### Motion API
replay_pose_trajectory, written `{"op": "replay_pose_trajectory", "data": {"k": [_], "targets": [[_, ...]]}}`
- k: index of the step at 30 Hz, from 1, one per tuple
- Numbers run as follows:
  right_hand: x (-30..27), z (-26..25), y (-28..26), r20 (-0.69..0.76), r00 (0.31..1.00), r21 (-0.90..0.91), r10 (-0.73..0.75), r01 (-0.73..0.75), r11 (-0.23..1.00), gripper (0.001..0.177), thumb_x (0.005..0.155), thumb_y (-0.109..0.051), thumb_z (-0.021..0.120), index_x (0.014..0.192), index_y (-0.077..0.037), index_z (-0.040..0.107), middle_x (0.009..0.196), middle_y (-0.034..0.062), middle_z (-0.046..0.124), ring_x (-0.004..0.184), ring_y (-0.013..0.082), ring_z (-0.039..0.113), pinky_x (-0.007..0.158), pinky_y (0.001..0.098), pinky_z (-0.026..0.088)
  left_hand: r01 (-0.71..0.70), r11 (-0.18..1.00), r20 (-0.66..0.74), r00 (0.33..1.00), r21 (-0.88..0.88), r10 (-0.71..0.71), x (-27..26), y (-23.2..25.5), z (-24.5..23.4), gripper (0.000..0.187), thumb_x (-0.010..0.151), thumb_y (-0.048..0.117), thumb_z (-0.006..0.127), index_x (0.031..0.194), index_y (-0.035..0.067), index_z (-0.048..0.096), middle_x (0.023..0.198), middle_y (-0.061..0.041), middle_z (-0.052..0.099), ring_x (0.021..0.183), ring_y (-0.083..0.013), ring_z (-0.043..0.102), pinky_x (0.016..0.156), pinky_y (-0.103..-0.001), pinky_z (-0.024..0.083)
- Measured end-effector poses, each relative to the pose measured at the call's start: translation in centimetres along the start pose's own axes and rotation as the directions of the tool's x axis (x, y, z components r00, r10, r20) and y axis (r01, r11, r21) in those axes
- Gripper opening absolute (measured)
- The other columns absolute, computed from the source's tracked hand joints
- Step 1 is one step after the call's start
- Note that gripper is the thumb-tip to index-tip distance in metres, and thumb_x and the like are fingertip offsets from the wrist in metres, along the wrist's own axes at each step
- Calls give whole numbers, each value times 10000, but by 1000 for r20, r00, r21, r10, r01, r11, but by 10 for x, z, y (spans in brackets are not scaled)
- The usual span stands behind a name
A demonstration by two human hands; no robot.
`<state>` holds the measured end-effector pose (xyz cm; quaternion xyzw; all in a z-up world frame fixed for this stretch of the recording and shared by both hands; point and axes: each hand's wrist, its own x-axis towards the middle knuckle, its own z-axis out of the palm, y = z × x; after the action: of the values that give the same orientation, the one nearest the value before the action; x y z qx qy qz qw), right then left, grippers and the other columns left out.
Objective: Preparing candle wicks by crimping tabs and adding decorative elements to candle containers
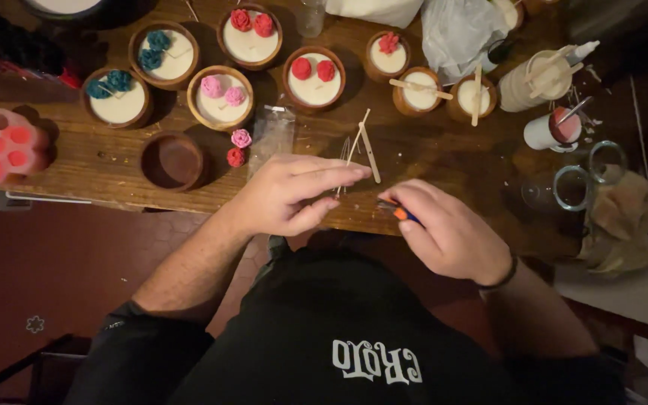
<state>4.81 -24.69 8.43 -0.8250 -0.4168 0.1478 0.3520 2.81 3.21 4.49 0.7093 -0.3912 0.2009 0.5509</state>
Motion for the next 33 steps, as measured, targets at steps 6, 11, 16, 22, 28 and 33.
{"op": "replay_pose_trajectory", "data": {"k": [6,11,16,22,28,33], "targets": [[20,6,-8,23,998,-37,-66,67,997,365,970,-148,485,1280,4,603,1175,196,652,1081,401,655,908,469,553,-10,1000,20,1000,-14,11,4,9,-1,345,1037,194,555,1304,10,672,1223,-196,724,1012,-391,751,833,-484,621],[27,10,-2,8,991,-94,-132,132,987,267,960,-147,541,1171,-11,632,1114,188,657,1044,397,661,862,461,570,-30,1000,27,999,2,30,3,9,0,342,1038,194,560,1307,15,671,1236,-184,723,1009,-381,751,830,-482,623],[30,7,-5,13,982,-110,-187,187,976,270,978,-188,532,1151,-8,633,1087,208,652,1042,409,662,854,462,575,-38,999,35,999,4,38,5,8,0,340,1042,201,556,1298,10,674,1226,-188,726,1003,-382,753,819,-484,625],[28,10,2,7,973,-125,-229,228,966,318,982,-197,525,1195,9,640,1090,239,661,1051,429,665,848,476,584,-41,999,47,998,-1,41,5,5,-1,339,1034,184,557,1300,11,676,1224,-188,729,994,-376,754,818,-480,628],[27,20,11,15,972,-153,-235,234,960,296,979,-233,508,1131,-10,630,996,181,651,917,371,674,764,423,594,-40,999,69,997,-17,41,5,3,-4,327,1028,162,567,1296,10,677,1216,-192,731,997,-381,753,820,-484,628],[27,27,18,14,970,-188,-242,240,952,279,975,-233,543,1104,0,623,943,182,644,864,375,682,714,414,600,-18,999,79,997,-32,21,5,0,-5,315,1016,148,589,1286,16,686,1188,-192,738,984,-386,755,810,-488,630]]}}
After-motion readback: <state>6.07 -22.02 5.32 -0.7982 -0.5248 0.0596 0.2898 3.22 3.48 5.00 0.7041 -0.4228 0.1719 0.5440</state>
